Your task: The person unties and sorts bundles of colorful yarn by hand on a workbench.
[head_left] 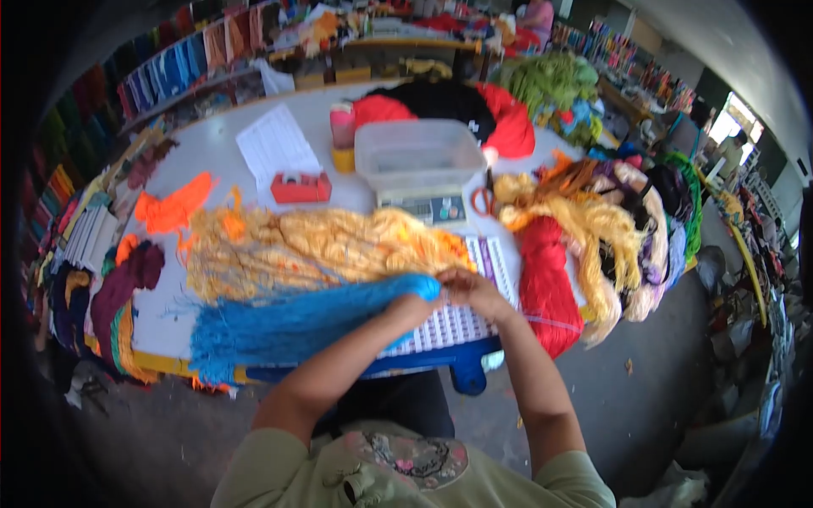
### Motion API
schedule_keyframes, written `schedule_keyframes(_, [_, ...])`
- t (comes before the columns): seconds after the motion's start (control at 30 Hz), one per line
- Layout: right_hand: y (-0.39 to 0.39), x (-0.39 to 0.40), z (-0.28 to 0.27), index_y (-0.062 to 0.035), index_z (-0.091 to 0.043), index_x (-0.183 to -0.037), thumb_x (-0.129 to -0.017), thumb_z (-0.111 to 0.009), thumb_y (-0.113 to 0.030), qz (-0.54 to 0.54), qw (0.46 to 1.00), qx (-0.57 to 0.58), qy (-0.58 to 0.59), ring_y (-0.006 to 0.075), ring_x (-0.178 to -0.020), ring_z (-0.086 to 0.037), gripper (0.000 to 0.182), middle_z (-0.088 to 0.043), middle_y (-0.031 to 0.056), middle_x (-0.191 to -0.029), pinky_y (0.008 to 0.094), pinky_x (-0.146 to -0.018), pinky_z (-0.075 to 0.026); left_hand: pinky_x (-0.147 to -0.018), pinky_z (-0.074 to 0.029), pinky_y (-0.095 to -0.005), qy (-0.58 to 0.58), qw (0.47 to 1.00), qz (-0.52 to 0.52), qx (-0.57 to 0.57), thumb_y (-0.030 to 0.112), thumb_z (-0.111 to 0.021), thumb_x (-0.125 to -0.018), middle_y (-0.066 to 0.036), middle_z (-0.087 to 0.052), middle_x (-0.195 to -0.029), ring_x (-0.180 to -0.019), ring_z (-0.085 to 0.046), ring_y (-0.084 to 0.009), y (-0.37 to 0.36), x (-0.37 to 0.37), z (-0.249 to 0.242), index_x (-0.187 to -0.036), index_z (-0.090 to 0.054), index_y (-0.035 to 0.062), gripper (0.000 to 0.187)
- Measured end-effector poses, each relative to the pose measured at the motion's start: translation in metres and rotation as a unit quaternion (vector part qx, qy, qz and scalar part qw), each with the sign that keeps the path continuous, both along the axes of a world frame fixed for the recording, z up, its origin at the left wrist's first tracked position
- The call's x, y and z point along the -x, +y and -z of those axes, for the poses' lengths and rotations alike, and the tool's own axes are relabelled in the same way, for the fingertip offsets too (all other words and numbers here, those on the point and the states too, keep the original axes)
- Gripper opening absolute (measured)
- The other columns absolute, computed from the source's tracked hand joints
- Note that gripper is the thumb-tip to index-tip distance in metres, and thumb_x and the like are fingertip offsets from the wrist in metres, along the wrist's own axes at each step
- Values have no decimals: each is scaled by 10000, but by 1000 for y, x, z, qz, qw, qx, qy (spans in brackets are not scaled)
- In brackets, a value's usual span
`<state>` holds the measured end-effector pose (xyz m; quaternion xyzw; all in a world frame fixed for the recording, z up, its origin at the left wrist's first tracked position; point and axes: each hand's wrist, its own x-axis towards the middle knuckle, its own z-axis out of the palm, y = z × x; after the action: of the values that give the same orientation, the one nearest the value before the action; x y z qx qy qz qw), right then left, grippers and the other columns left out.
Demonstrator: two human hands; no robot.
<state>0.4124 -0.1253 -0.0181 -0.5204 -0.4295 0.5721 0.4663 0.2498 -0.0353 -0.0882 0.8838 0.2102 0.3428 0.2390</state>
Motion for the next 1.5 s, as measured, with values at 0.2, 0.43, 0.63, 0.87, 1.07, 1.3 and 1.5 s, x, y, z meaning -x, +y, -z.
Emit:
schedule_keyframes(0.2, [18, 1, 9, -49, -634, -935, -859, -666, -225, 4, 972, 54, -227, 92, -673, -563, 194, -625, 13, -755, 248, -624, -461, -404, -338, -228, -108, 667, 33, 737, 198, -600, -897, -56, -575, -706, -471, -426, -85, 42, 106, -110, -819, -585, 70, 150])
schedule_keyframes(0.43, [14, 0, 14, -69, -622, -928, -865, -655, -140, 4, 984, 7, -179, 94, -701, -586, 101, -637, 14, -767, 249, -639, -473, -391, -316, -208, -411, 688, -229, 553, 187, -571, -949, -28, -541, -697, -463, -394, -83, 120, 260, -107, -907, -588, 44, 150])
schedule_keyframes(0.63, [15, -3, 23, -68, -622, -939, -888, -665, -144, -9, 982, -13, -186, 61, -675, -549, 102, -621, -18, -773, 209, -609, -446, -424, -315, -226, -201, 795, -312, 480, 226, -630, -919, -116, -687, -832, -523, -451, -84, 68, 253, -159, -1040, -626, 3, 254])
schedule_keyframes(0.87, [7, 37, 10, -49, -659, -942, -860, -712, -161, 82, 982, -69, -157, 89, -727, -581, 149, -648, 0, -817, 254, -681, -489, -714, -481, -271, -274, 758, -32, 591, 202, -660, -901, -125, -681, -1062, -881, -643, -167, -1, 154, -162, -1071, -633, 3, 263])
schedule_keyframes(1.07, [-13, 113, -88, -49, -652, -959, -874, -700, -102, 54, 988, -139, -29, 56, -712, -554, 111, -626, -3, -890, 202, -593, -471, -967, -462, -370, -281, 703, 143, 638, 255, -539, -980, -155, -577, -1261, -1166, -563, -242, -30, 98, -152, -1294, -519, -43, 433])
schedule_keyframes(1.3, [-12, 116, -84, -68, -629, -940, -900, -673, -131, 75, 990, -115, 24, 46, -727, -584, 87, -653, -6, -847, 194, -577, -478, -1007, -435, -356, -326, 662, 148, 659, 250, -516, -986, -169, -557, -1295, -1198, -540, -237, -32, 101, -155, -1291, -510, -61, 436])
schedule_keyframes(1.5, [-9, 120, -78, -75, -636, -937, -892, -684, -130, 83, 986, -146, -2, 42, -732, -577, 86, -636, -20, -839, 186, -572, -482, -978, -463, -358, -336, 687, 113, 634, 229, -563, -963, -164, -559, -1302, -1225, -534, -245, -33, 100, -147, -1265, -539, -31, 398])
